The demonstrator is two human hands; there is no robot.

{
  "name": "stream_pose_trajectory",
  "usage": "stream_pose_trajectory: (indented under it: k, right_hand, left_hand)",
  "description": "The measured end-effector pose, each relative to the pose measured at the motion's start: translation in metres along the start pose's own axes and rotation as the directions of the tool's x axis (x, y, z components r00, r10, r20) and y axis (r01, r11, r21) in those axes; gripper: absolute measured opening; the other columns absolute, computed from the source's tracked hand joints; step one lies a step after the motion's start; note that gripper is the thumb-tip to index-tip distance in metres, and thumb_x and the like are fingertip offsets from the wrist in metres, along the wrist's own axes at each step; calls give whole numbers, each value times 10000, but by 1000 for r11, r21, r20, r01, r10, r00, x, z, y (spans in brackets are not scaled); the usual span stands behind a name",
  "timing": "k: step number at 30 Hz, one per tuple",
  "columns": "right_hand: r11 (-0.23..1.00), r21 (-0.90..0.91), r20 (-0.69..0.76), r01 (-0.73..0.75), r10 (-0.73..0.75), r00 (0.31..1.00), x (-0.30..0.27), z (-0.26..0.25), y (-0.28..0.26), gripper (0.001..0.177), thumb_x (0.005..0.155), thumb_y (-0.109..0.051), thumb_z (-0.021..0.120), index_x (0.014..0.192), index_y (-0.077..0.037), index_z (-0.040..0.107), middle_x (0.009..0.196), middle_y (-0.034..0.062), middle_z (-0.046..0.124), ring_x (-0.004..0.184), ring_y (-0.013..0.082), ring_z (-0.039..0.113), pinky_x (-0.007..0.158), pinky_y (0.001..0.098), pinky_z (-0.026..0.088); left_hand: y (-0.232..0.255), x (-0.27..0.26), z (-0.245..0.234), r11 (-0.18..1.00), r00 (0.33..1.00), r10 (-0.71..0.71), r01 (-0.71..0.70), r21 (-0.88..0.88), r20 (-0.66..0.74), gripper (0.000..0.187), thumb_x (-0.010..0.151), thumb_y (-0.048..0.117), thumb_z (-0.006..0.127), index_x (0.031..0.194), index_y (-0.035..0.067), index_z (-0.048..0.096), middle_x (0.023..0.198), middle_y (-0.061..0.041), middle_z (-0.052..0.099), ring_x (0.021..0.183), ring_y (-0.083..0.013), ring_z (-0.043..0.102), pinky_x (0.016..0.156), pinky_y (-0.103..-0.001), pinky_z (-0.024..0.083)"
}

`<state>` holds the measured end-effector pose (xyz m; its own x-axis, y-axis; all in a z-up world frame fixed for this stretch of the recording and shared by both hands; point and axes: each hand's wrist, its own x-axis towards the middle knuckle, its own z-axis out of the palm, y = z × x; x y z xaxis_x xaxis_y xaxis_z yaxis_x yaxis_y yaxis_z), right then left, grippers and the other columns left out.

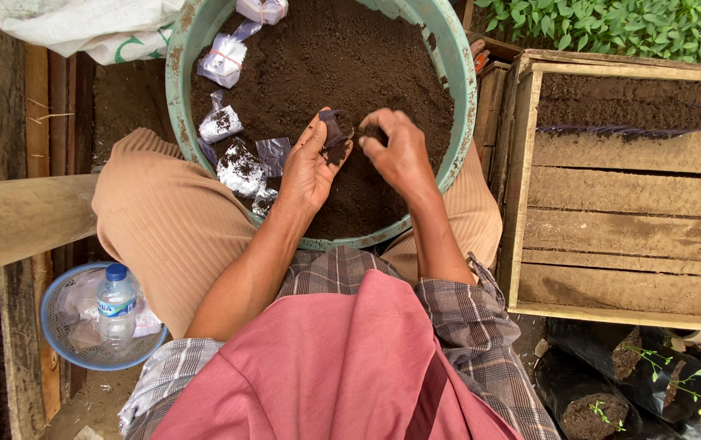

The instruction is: The person scoops soil from a large green basin and fills small plastic seed pouches. They fold the pouches to secure the soil and place them into a wooden crate.

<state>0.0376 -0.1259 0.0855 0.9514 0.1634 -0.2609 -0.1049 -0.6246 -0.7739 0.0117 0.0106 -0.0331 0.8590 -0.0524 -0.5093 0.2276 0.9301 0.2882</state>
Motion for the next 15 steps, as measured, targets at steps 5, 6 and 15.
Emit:
stream_pose_trajectory:
  k: [5,6,15]
  right_hand:
    - [983,-76,-2,165,-166,986,-5,-14,-31,201,857,-28,615,1050,-81,591,943,139,512,922,333,602,776,477,542]
    - [975,-81,4,207,-208,978,-6,-14,-35,222,864,-12,598,1078,-67,573,963,160,506,943,378,601,787,511,537]
    - [975,-32,-163,218,-220,962,-1,13,-7,173,834,9,611,951,-111,650,902,109,587,938,315,621,803,451,529]
  left_hand:
    - [-1,-2,8,1000,1000,-14,14,13,-22,411,899,103,645,1283,17,527,1141,-251,617,1022,-363,630,907,-498,536]
    - [0,-4,10,1000,999,-24,24,5,-30,413,893,96,649,1279,13,528,1139,-260,613,1011,-369,635,905,-507,537]
    - [-17,-2,-3,995,997,-68,70,66,-37,400,883,99,667,1256,19,549,1075,-264,639,952,-354,663,859,-500,560]
